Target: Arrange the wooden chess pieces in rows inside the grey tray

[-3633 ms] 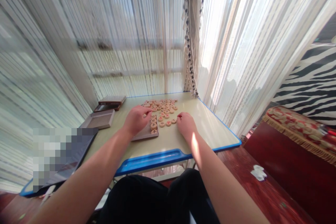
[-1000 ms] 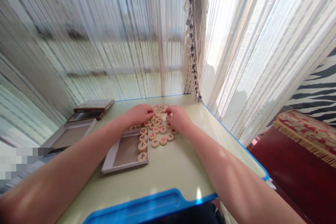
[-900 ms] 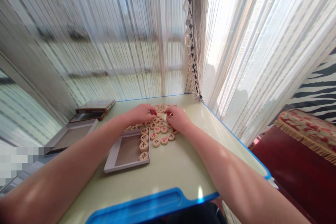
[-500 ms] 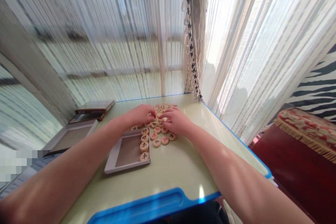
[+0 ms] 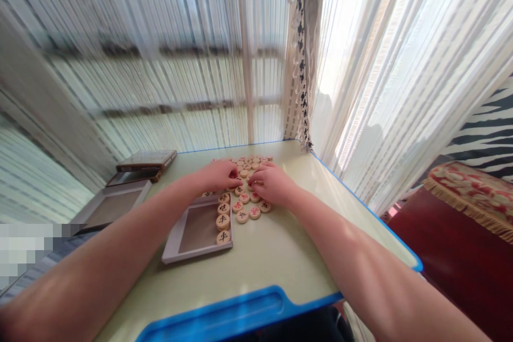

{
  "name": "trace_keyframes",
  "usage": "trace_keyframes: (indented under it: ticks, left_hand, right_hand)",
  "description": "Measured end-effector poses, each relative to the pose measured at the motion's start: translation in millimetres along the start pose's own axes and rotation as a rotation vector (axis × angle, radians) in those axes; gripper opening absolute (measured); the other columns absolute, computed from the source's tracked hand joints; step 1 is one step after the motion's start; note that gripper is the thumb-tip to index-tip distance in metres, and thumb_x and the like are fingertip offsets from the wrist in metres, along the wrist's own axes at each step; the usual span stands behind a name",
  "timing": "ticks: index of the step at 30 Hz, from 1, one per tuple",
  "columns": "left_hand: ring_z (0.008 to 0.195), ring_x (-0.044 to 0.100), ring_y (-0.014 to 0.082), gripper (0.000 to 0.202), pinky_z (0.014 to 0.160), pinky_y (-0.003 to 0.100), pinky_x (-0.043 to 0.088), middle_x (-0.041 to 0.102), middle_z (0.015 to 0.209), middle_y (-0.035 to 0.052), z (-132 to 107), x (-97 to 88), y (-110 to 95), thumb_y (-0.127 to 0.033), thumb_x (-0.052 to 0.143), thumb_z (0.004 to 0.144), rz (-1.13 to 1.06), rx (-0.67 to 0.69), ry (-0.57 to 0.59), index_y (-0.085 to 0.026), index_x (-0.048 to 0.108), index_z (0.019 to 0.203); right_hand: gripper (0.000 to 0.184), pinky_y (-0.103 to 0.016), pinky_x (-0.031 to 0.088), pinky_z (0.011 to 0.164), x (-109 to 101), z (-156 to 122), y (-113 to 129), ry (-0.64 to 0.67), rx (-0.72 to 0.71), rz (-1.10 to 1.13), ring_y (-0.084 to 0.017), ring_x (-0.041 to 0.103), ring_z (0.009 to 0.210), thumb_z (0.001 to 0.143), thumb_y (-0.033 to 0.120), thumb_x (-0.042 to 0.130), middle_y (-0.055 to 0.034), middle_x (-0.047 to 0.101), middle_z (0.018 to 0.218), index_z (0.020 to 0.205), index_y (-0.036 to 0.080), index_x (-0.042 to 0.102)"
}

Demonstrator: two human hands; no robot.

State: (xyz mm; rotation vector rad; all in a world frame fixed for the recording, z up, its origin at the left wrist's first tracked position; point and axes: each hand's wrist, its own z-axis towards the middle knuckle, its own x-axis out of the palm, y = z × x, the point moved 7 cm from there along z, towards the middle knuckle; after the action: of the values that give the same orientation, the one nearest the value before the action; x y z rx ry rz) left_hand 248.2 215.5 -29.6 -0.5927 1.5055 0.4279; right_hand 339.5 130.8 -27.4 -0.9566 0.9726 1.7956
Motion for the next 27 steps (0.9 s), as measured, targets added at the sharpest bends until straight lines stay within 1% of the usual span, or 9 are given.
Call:
trace_keyframes:
  ticks: [2,4,6,8,11,14,20,25,27]
  left_hand:
    - [0.065,0.056,0.0149,0.022,0.055,0.024,0.038,0.065,0.077,0.002,0.6,-0.9,2.6,-0.039,0.057,0.068,-0.029,-0.014,-0.023,-0.019,0.061,0.076]
    - [0.069,0.057,0.0149,0.018,0.057,0.023,0.039,0.065,0.082,0.0014,0.8,-3.6,5.1,-0.03,0.057,0.066,-0.056,-0.019,-0.064,-0.02,0.06,0.081]
    - [0.072,0.058,0.0154,0.017,0.059,0.023,0.04,0.066,0.085,0.0008,0.9,-6.2,6.5,-0.025,0.057,0.065,-0.077,-0.013,-0.099,-0.021,0.06,0.082]
    - [0.073,0.059,0.0159,0.017,0.061,0.023,0.042,0.066,0.084,0.0008,1.1,-7.7,7.6,-0.026,0.058,0.065,-0.106,-0.016,-0.113,-0.021,0.062,0.081]
    - [0.076,0.06,0.0164,0.023,0.065,0.024,0.044,0.068,0.085,0.0017,0.6,-10.0,10.0,-0.03,0.059,0.067,-0.169,-0.058,-0.131,-0.021,0.065,0.087]
    - [0.077,0.06,0.0166,0.025,0.066,0.023,0.045,0.069,0.088,0.0023,-1.5,-11.5,11.6,-0.028,0.055,0.07,-0.194,-0.106,-0.129,-0.02,0.067,0.091]
    - [0.071,0.06,0.0156,0.023,0.058,0.022,0.045,0.07,0.082,0.0013,-3.2,-11.0,7.7,-0.025,0.054,0.071,-0.257,-0.076,-0.077,-0.02,0.071,0.085]
    - [0.071,0.061,0.0147,0.024,0.054,0.021,0.045,0.069,0.087,0.0015,-4.2,-13.2,5.3,-0.031,0.058,0.07,-0.399,-0.1,-0.063,-0.019,0.068,0.088]
    - [0.072,0.061,0.0145,0.023,0.055,0.021,0.045,0.069,0.088,0.0018,-5.4,-14.3,4.3,-0.031,0.06,0.069,-0.408,-0.109,-0.064,-0.018,0.068,0.087]
  right_hand:
    - [0.031,-0.035,0.039,0.09,-2.2,-0.7,-1.2,-0.018,0.038,-0.017,-0.021,0.05,0.096,0.076,0.02,0.052,-0.005,0.064,0.099,0.104,0.02,0.064]
    - [0.042,-0.036,0.039,0.09,-5.0,-1.9,-2.0,-0.041,0.075,-0.025,-0.022,0.049,0.099,0.076,0.02,0.052,-0.0065,0.062,0.105,0.118,0.019,0.055]
    - [0.045,-0.035,0.04,0.089,-6.1,-2.8,-2.6,-0.042,0.099,-0.033,-0.022,0.048,0.099,0.076,0.021,0.051,-0.007,0.061,0.106,0.121,0.019,0.051]
    - [0.04,-0.035,0.04,0.087,-5.2,-3.0,-4.2,-0.026,0.118,-0.048,-0.022,0.049,0.097,0.077,0.021,0.051,-0.0068,0.062,0.103,0.116,0.019,0.055]
    - [0.025,-0.035,0.04,0.086,-1.4,-2.4,-6.6,0.017,0.116,-0.069,-0.022,0.05,0.094,0.078,0.022,0.051,-0.0056,0.064,0.095,0.097,0.021,0.066]
    - [0.021,-0.035,0.04,0.087,0.5,-1.6,-8.2,0.031,0.1,-0.072,-0.022,0.05,0.093,0.079,0.024,0.05,-0.0047,0.065,0.093,0.086,0.023,0.07]
    - [0.021,-0.035,0.04,0.085,-1.8,-1.3,-7.0,0.01,0.098,-0.08,-0.022,0.049,0.093,0.079,0.025,0.051,-0.0045,0.065,0.092,0.085,0.023,0.071]
    - [0.021,-0.035,0.039,0.085,-6.3,-1.6,-5.5,-0.004,0.116,-0.1,-0.022,0.05,0.091,0.078,0.024,0.051,-0.0049,0.065,0.091,0.086,0.022,0.07]
    - [0.02,-0.035,0.039,0.085,-6.2,-1.5,-5.6,0.005,0.122,-0.107,-0.022,0.05,0.091,0.078,0.026,0.052,-0.005,0.065,0.091,0.086,0.022,0.069]
